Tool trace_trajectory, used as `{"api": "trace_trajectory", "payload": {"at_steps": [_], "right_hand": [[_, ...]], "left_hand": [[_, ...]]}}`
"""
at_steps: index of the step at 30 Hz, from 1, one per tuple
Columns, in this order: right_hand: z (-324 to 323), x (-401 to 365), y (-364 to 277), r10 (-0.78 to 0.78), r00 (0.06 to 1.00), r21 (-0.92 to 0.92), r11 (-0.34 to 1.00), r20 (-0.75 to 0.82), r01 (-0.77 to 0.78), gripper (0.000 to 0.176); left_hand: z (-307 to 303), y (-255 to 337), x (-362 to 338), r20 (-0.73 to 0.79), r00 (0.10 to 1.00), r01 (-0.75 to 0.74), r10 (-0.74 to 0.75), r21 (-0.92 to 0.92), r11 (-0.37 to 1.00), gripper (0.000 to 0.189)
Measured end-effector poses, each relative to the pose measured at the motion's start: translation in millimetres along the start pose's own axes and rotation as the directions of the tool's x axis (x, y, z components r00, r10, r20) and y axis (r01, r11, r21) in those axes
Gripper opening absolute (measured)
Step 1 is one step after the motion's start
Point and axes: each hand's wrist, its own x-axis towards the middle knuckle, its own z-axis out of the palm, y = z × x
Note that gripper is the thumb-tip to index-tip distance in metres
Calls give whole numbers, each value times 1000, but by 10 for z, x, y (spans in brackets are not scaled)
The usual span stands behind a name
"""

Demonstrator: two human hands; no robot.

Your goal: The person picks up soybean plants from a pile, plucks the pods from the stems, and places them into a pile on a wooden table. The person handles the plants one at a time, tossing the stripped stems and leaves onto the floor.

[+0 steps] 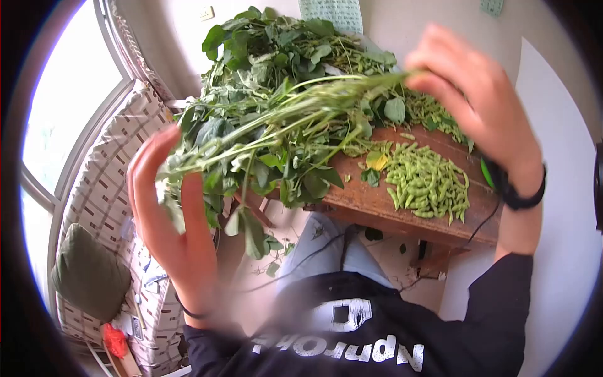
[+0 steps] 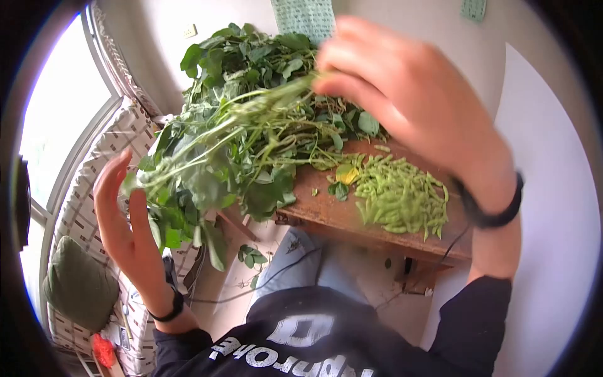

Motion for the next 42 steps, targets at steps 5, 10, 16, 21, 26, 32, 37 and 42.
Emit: {"api": "trace_trajectory", "payload": {"at_steps": [5, 10, 16, 21, 26, 32, 37, 42], "right_hand": [[14, 525, -358, -335, 942, -302, 896, 17, 324, 14], [250, 573, -561, -394, 872, -392, 880, -292, 266, 10], [1381, -147, -982, 274, 718, 328, 942, -640, -68, 13], [2322, -924, -1622, 822, 567, 851, 334, -52, -406, 11], [2236, -1444, -1515, 849, 512, 820, 198, 130, -537, 11], [2128, -1373, -1578, 690, 681, 822, 224, 246, -523, 18], [2254, -1279, -1677, 652, 733, 837, 280, 193, -469, 18], [2236, -1335, -1497, 641, 752, 825, 334, 156, -455, 16]], "left_hand": [[454, 198, 484, 222, 974, -29, 41, -55, 998, 36], [544, -139, 595, 257, 940, 331, -224, -530, 781, 29], [28, -479, 621, 1, 910, 275, -415, -749, 602, 44], [-158, -449, 735, -118, 867, 183, -485, -829, 529, 44], [-325, -569, 860, -238, 875, 129, -421, -725, 677, 44], [-584, -654, 757, -270, 950, 17, -158, -460, 888, 33], [-1107, -969, 1368, -457, 881, -106, -124, -446, 889, 27], [-1117, -1315, 2177, -55, 922, -230, 383, 718, 657, 24]]}}
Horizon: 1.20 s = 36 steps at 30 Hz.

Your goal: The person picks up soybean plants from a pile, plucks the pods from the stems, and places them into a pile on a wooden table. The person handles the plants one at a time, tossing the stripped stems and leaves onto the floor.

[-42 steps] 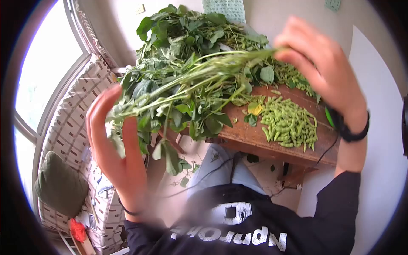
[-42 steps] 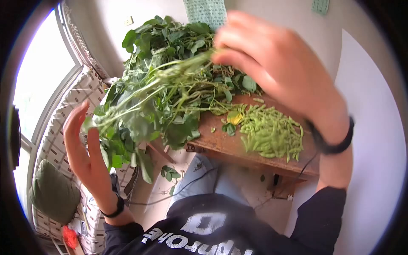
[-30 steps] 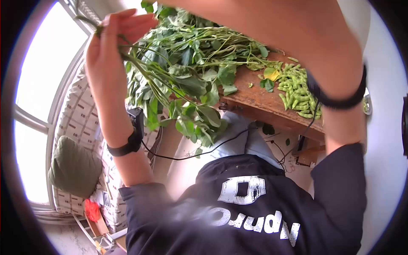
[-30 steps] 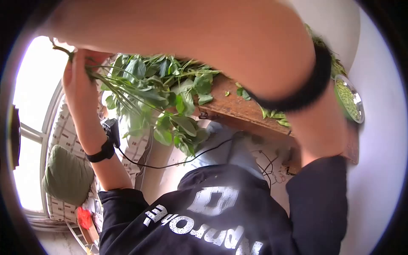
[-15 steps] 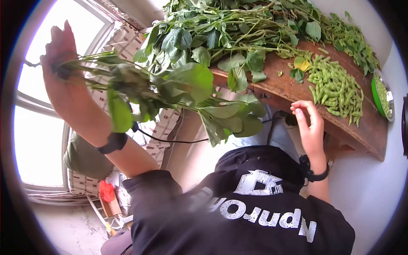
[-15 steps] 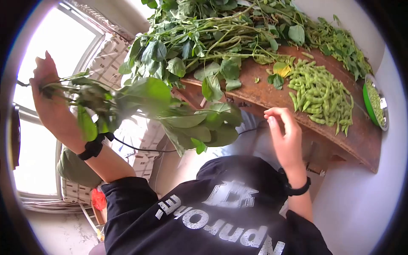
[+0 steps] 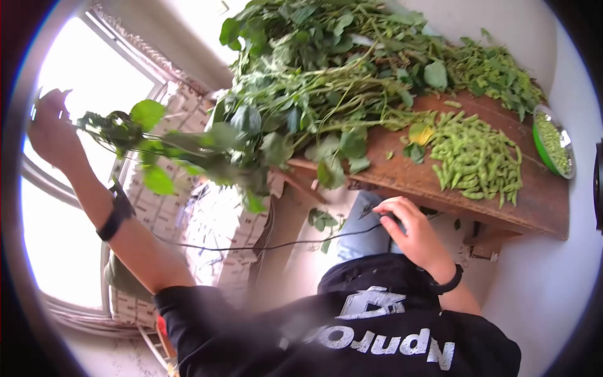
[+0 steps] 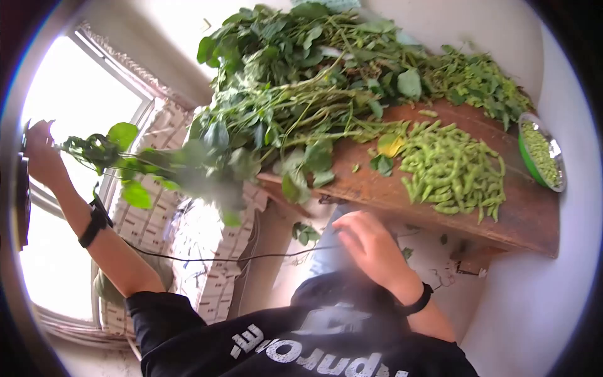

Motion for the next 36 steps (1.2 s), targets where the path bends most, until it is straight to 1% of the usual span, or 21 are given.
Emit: {"api": "trace_trajectory", "payload": {"at_steps": [2, 3, 4, 5, 7, 9, 11, 13, 15, 17, 19, 21, 23, 25, 27, 29, 31, 32, 33, 35, 36], "right_hand": [[-132, 105, -65, -76, 997, -72, 994, 11, 77, 15], [-226, 169, -123, -78, 997, -97, 992, 0, 78, 15], [-329, 246, -187, -138, 990, -150, 979, 25, 140, 16], [-439, 319, -258, -192, 980, -200, 959, 56, 200, 16], [-675, 468, -438, -237, 970, -282, 929, 48, 241, 17], [-905, 621, -684, -287, 957, -295, 911, 49, 288, 17], [-1088, 782, -973, -386, 921, -402, 836, 54, 374, 17], [-1257, 910, -1296, -466, 882, -537, 729, 64, 424, 16], [-1443, 1084, -1500, -502, 861, -595, 667, 88, 449, 17], [-1597, 1298, -1630, -537, 837, -635, 611, 105, 472, 17], [-1657, 1748, -1633, -553, 828, -709, 547, 93, 445, 13], [-1701, 2280, -1598, -573, 814, -753, 494, 95, 435, 8], [-1663, 2964, -1406, -578, 811, -727, 521, 86, 448, 13], [-1576, 3702, -1151, -499, 860, -750, 529, 104, 398, 25], [-1421, 4503, -759, -401, 908, -792, 513, 118, 329, 37], [-1214, 5259, -295, -308, 938, -768, 557, 162, 315, 62], [-904, 5820, 255, -281, 951, -612, 732, 131, 300, 79], [-658, 5897, 328, -123, 964, -576, 781, 237, 241, 81], [-364, 5845, 403, 34, 940, -544, 822, 340, 167, 83], [154, 5269, 288, 30, 897, -745, 569, 442, 348, 81], [313, 5111, 305, 41, 873, -767, 498, 487, 405, 78]], "left_hand": [[481, 327, 202, -41, 990, -143, 137, -285, 948, 46], [651, 714, 194, -5, 989, -134, 146, -416, 899, 43], [820, 1103, 187, 32, 988, -113, 154, -540, 834, 40], [995, 1397, 127, 159, 981, 26, 108, -662, 749, 34], [1304, 1944, -54, 263, 940, -2, 219, -634, 773, 37], [1578, 2443, -385, 425, 854, -2, 298, -571, 821, 48], [1683, 2942, -711, 357, 831, 3, 427, -770, 638, 56], [1896, 3052, -979, 499, 633, -143, 592, -677, 722, 75], [2253, 2773, -1205, 439, 631, -43, 639, -803, 594, 82], [2535, 2483, -1464, 518, 569, -6, 639, -774, 633, 83], [2642, 2413, -1810, 629, 393, 96, 671, -754, 650, 84], [2323, 2487, -1910, 648, 365, 251, 669, -760, 599, 85], [2143, 2484, -1885, 668, 384, 267, 637, -741, 616, 88], [2058, 2538, -1997, 646, 496, 186, 580, -732, 656, 92], [2071, 2580, -2075, 691, 484, 186, 537, -681, 708, 96], [2047, 2608, -2079, 700, 511, 152, 498, -644, 750, 95], [2036, 2597, -2090, 693, 541, 147, 476, -635, 758, 93], [2035, 2599, -2094, 679, 561, 124, 473, -634, 763, 92], [2037, 2593, -2107, 666, 576, 97, 475, -632, 769, 92], [2047, 2593, -2123, 663, 578, 87, 476, -630, 771, 89], [2066, 2593, -2128, 661, 582, 88, 474, -630, 771, 89]]}}
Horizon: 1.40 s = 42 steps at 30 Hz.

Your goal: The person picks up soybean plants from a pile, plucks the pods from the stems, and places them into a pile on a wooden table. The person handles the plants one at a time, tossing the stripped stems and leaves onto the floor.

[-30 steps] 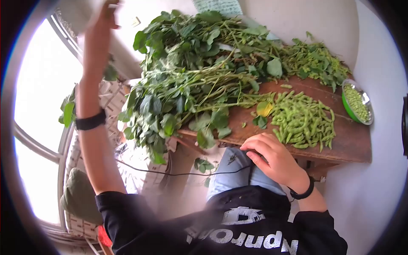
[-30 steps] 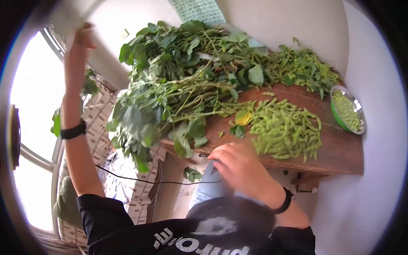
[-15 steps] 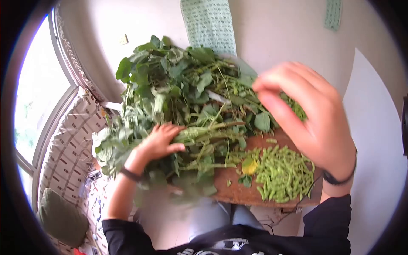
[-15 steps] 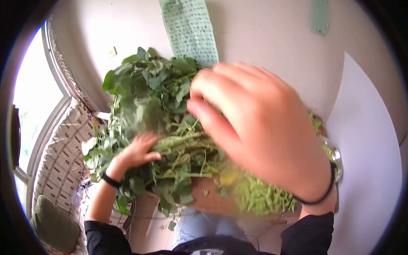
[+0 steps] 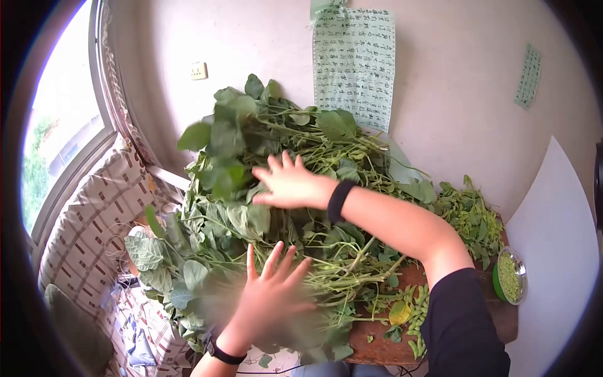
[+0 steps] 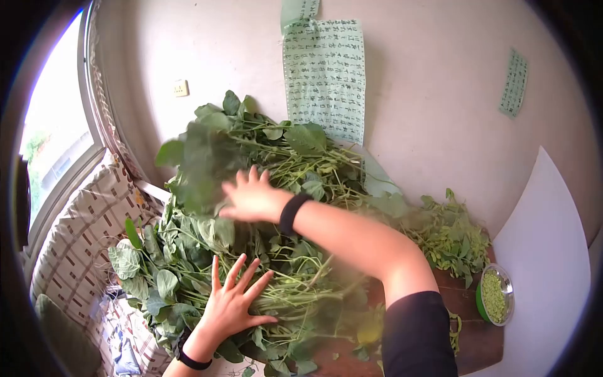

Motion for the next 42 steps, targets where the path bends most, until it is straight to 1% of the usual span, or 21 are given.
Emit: {"api": "trace_trajectory", "payload": {"at_steps": [1, 3, 5, 7, 9, 11, 13, 15, 16, 17, 19, 23, 25, 26, 29, 33, 34, 35, 37, 39, 42], "right_hand": [[98, -25, -88, -33, 999, -82, 996, 43, 37, 76], [91, 32, -26, -76, 987, -181, 982, -141, 50, 66], [-149, 152, 110, 57, 939, 93, 995, -339, -26, 54], [-578, 131, 284, 224, 903, 364, 928, -367, -81, 48], [-639, 216, 807, 302, 781, 350, 930, -547, -115, 39], [-655, 78, 1418, 297, 812, 103, 953, -502, -285, 33], [-598, -153, 1894, 524, 821, 127, 852, -227, -508, 47], [-487, -387, 2182, 537, 823, 40, 832, 186, -553, 68], [-418, -501, 2255, 442, 858, 4, 888, 261, -459, 73], [-306, -568, 2333, 393, 879, 177, 877, 270, -447, 75], [-191, -591, 2324, 450, 885, 56, 887, 120, -459, 70], [-176, -575, 2137, 516, 837, 15, 850, 181, -527, 64], [-9, -597, 2199, 419, 908, -190, 890, -25, -416, 62], [71, -607, 2258, 335, 934, -203, 913, -128, -355, 55], [-97, -604, 2282, 323, 931, -42, 941, -171, -335, 50], [-306, -653, 2248, 229, 898, -17, 967, -375, -254, 37], [-402, -637, 2229, 287, 913, 155, 955, -291, -251, 33], [-478, -640, 2201, 287, 911, 154, 956, -295, -251, 33], [-751, -674, 1984, 443, 882, 477, 817, -158, -325, 30], [-938, -682, 1873, 462, 861, 443, 831, -211, -337, 28], [-1192, -636, 1847, 365, 761, 226, 931, -537, -287, 25]], "left_hand": [[18, 1, -6, 0, 1000, -1, 1, -6, 1000, 88], [31, -10, -11, -34, 999, -4, 3, -32, 999, 88], [17, -19, -11, -47, 999, -9, 6, -50, 999, 87], [22, -27, -22, -68, 998, -5, 1, -69, 998, 86], [19, -19, -21, -73, 997, -1, -5, -75, 997, 86], [16, -18, -25, -76, 997, -4, -2, -82, 997, 86], [7, -24, -29, -80, 997, -7, 0, -86, 996, 86], [0, -26, -28, -81, 997, -2, -5, -84, 996, 86], [19, -24, -34, -96, 995, -1, -8, -94, 996, 86], [24, -21, -33, -103, 995, 0, -10, -101, 995, 86], [16, -15, -24, -100, 995, 6, -16, -103, 995, 86], [-4, 7, -30, -105, 994, 11, -23, -121, 993, 86], [-4, 14, -27, -111, 994, 9, -21, -113, 994, 85], [1, 11, -26, -106, 994, 6, -18, -109, 994, 84], [14, 5, -20, -105, 994, 3, -13, -93, 996, 83], [14, 18, -24, -104, 995, -1, -7, -82, 997, 82], [14, 20, -23, -106, 994, -4, -5, -78, 997, 82], [16, 20, -24, -105, 994, -1, -8, -80, 997, 82], [26, 19, -25, -109, 994, 4, -13, -81, 997, 82], [35, 14, -29, -114, 993, -2, -6, -76, 997, 82], [38, 9, -33, -121, 993, -12, 5, -58, 998, 82]]}}
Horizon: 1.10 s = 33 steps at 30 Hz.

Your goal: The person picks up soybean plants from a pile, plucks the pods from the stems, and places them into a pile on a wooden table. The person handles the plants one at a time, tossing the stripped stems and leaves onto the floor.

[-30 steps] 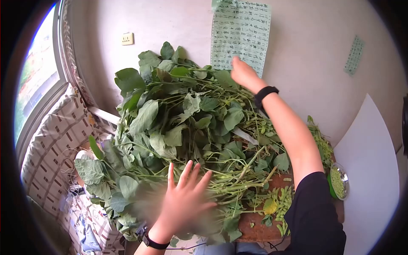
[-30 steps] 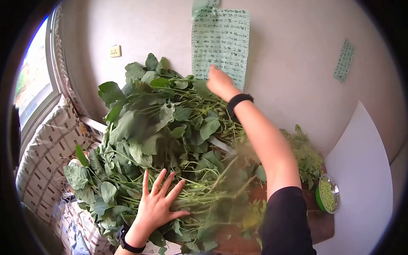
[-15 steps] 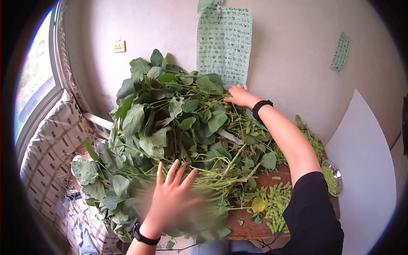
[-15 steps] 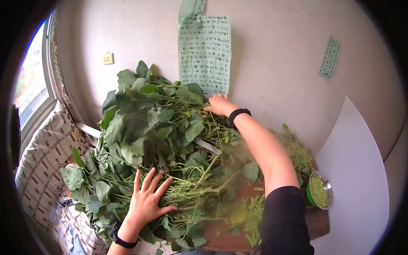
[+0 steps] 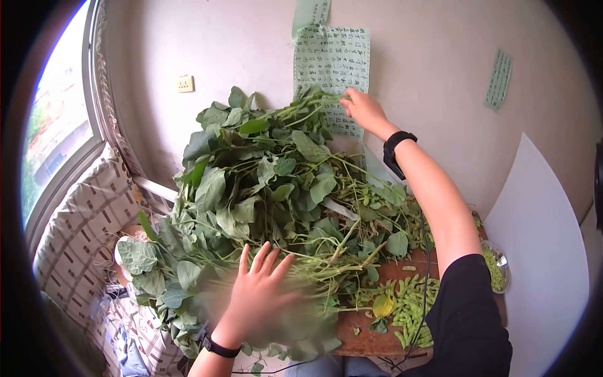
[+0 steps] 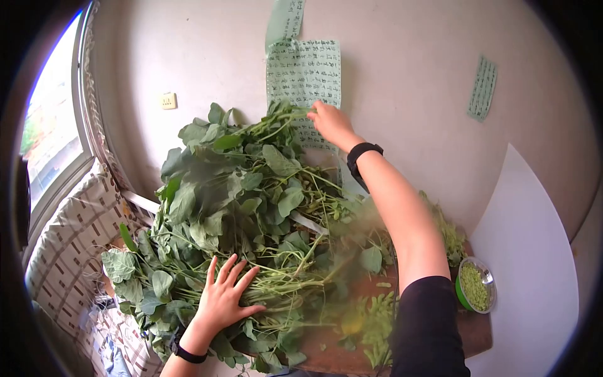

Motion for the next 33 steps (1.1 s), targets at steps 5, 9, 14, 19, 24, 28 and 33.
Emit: {"api": "trace_trajectory", "payload": {"at_steps": [5, 9, 14, 19, 24, 28, 33], "right_hand": [[-473, 156, -307, -8, 988, -57, 998, -155, -1, 23], [-761, 333, -361, -7, 921, -61, 998, -389, -18, 25], [-1355, 470, -396, 104, 828, 141, 990, -551, -31, 30], [-1382, 394, -375, -38, 812, -18, 999, -582, 34, 31], [-114, -465, -26, -150, 918, -179, 957, 368, 228, 25], [71, -790, -143, -42, 860, -66, 994, 508, 87, 32], [-694, -450, -537, 6, 948, 135, 990, 319, -51, 38]], "left_hand": [[15, -9, -8, -8, 1000, -8, 8, 6, 1000, 82], [30, -13, -22, -23, 1000, -17, 17, 3, 1000, 82], [18, -10, -23, -44, 999, -26, 26, -13, 1000, 81], [-6, 15, -33, -44, 999, -14, 14, -3, 1000, 81], [-8, 63, -79, -71, 997, 6, -2, 51, 999, 84], [-28, 106, -98, -64, 998, 8, 1, 136, 991, 87], [45, 87, -94, -19, 1000, 12, -9, 139, 990, 86]]}}
